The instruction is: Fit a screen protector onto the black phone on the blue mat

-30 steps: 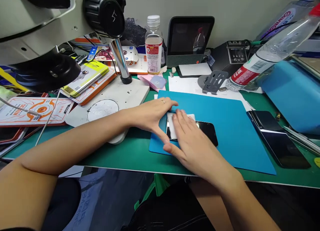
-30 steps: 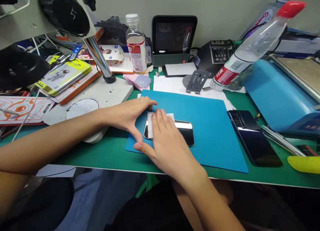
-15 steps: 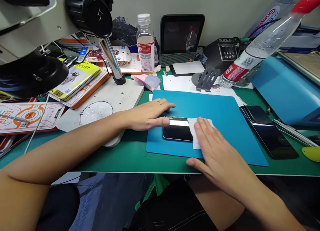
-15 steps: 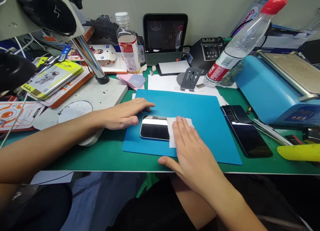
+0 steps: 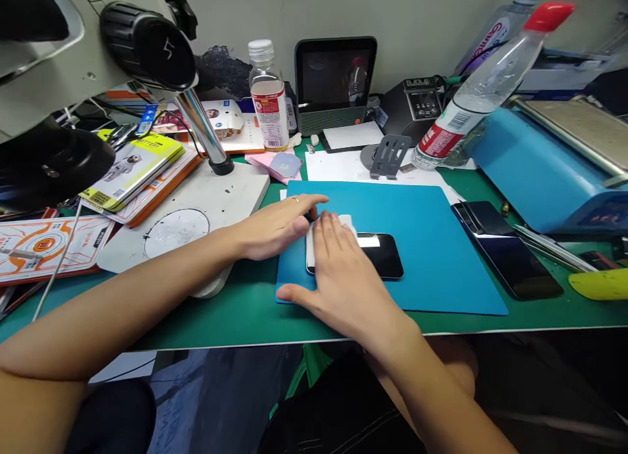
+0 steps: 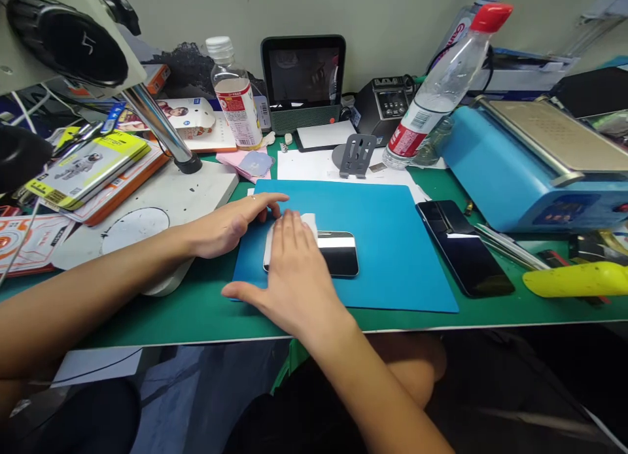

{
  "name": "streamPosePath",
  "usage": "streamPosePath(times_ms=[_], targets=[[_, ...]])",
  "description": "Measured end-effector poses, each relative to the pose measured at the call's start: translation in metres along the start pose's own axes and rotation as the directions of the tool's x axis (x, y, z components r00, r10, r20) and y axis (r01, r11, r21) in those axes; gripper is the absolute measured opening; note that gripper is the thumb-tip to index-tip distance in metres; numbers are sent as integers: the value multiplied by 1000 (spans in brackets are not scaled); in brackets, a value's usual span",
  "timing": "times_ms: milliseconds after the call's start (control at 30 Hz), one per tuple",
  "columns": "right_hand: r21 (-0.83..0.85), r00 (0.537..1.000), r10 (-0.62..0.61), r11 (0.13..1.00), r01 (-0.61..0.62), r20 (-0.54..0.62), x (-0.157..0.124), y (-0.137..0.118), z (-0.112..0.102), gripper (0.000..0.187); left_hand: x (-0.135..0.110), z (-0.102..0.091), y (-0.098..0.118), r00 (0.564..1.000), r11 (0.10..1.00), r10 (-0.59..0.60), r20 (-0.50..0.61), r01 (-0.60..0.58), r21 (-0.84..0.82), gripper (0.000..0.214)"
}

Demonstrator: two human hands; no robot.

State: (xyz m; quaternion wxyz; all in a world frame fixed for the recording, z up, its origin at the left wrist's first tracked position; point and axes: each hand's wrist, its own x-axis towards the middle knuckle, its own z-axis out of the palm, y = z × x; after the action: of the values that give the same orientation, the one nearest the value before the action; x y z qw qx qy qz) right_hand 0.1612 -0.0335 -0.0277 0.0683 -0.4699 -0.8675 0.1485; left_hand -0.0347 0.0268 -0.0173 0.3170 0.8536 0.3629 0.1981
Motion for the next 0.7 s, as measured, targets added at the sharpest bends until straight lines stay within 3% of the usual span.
streamPosePath(times_ms=[167, 300, 500, 700], targets=[[38, 994, -106, 994, 106, -16, -19, -10, 8, 122, 0, 1, -4, 1000, 1000, 8, 8, -8, 5, 111], [-7, 986, -162, 987, 162, -35, -48, 4, 7, 116, -2, 2, -7, 1000, 1000, 25, 1, -25, 4, 105], [-127, 994, -93, 988, 85, -61, -75, 46, -3, 107, -1, 1, -4, 999, 999, 22, 37, -23, 26, 107], [-164, 998, 16, 986, -27, -68, -64, 59, -11, 109, -1, 1, -4, 1000, 1000, 17, 26, -17, 23, 107]])
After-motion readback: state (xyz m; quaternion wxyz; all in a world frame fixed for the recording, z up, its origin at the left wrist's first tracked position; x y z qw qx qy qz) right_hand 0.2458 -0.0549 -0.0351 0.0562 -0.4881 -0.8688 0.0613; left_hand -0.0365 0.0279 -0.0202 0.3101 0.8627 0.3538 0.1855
